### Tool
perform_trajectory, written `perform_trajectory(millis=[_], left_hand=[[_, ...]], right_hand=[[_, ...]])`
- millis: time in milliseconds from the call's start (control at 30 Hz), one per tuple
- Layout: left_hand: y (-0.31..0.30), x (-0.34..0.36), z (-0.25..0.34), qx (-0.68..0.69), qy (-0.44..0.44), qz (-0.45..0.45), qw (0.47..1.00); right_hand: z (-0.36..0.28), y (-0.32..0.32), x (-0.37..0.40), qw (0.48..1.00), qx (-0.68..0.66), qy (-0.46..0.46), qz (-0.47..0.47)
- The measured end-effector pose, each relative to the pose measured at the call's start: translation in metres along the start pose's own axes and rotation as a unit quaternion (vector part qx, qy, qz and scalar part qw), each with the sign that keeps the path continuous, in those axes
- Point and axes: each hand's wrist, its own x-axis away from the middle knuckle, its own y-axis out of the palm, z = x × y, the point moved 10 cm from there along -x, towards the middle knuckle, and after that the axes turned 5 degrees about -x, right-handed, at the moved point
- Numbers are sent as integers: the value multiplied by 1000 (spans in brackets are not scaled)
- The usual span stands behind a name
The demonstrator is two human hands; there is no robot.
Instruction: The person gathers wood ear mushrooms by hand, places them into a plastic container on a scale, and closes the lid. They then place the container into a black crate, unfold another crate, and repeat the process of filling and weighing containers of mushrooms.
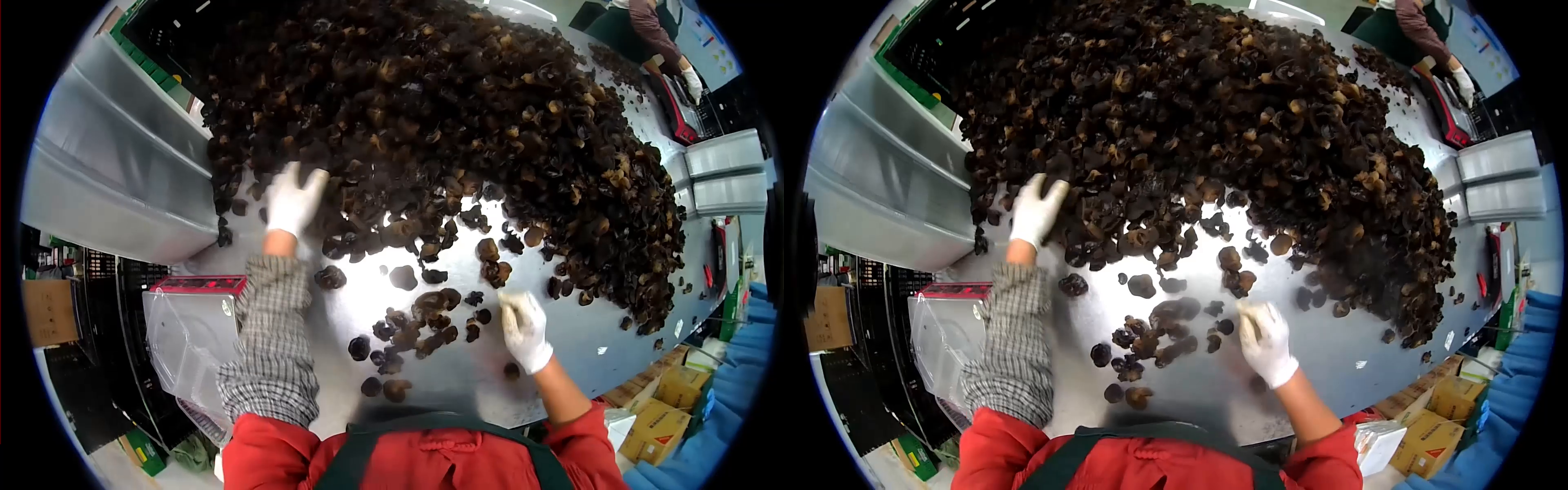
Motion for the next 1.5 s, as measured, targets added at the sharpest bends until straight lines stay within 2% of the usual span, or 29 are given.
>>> perform_trajectory(millis=[67, 100, 133, 167, 200, 267, 333, 367, 400, 467, 533, 567, 600, 667, 767, 867, 900, 933, 1000, 1033, 1067, 1133, 1200, 1267, 1333, 1400, 1467, 1500], left_hand=[[-12, 48, 48, -36, 98, 26, 994], [-27, 50, 50, -7, 122, 71, 990], [-41, 46, 51, 22, 145, 116, 982], [-55, 41, 51, 34, 150, 164, 974], [-66, 33, 55, 32, 146, 165, 975], [-64, 16, 67, 15, 186, 177, 966], [-41, 0, 65, -139, 175, 221, 949], [-16, -10, 50, -175, 116, 146, 967], [9, -4, 36, -134, 42, 40, 989], [27, 23, 41, -107, 52, 6, 993], [24, 72, 62, -72, 138, -23, 988], [17, 98, 68, -57, 156, -39, 985], [7, 124, 69, -59, 197, -14, 979], [-11, 150, 40, -126, 176, 32, 976], [-12, 149, -12, -150, 58, 18, 987], [-6, 140, 17, -114, 78, 28, 990], [4, 137, 24, -114, 90, 17, 989], [13, 137, 29, -95, 106, -4, 990], [24, 156, 42, -152, 129, -52, 979], [30, 170, 40, -131, 140, -76, 979], [26, 188, 40, -97, 155, -73, 980], [23, 226, 23, -88, 160, -91, 979], [26, 265, -1, -111, 184, -114, 970], [14, 298, -3, -64, 212, -127, 967], [4, 309, -1, -6, 224, -92, 970], [-1, 300, 8, 69, 222, -23, 972], [5, 282, 20, 47, 221, 15, 974], [11, 277, 27, 14, 216, -1, 976]], right_hand=[[-39, 6, -58, 996, -4, -93, 17], [-38, 19, -84, 994, 29, -101, -20], [-49, 28, -117, 994, 24, -105, -14], [-50, 43, -147, 987, 29, -157, -24], [-41, 59, -172, 984, 45, -169, -26], [-34, 88, -210, 967, 175, -188, 6], [-14, 123, -231, 956, 262, -130, -9], [-6, 140, -228, 958, 272, -76, -42], [-14, 150, -217, 957, 271, -79, -72], [-39, 164, -181, 946, 255, -136, -146], [-61, 146, -138, 948, 148, -239, -150], [-62, 131, -121, 947, 137, -244, -160], [-63, 112, -107, 945, 125, -249, -169], [-41, 66, -95, 950, 144, -214, -178], [-24, 9, -109, 967, 188, -158, -67], [-55, 45, -132, 966, 125, -219, -62], [-56, 65, -139, 966, 134, -214, -57], [-55, 86, -141, 966, 143, -208, -53], [-49, 133, -132, 967, 148, -173, -111], [-57, 144, -114, 959, 168, -198, -118], [-65, 144, -95, 942, 191, -241, -138], [-60, 121, -76, 943, 158, -234, -177], [-42, 75, -62, 944, 202, -218, -141], [-21, 38, -52, 968, 175, -139, -117], [-47, 30, -56, 967, 168, -175, -79], [-79, 57, -65, 966, 119, -220, -68], [-89, 107, -71, 964, 128, -207, -105], [-80, 137, -61, 959, 160, -191, -133]])
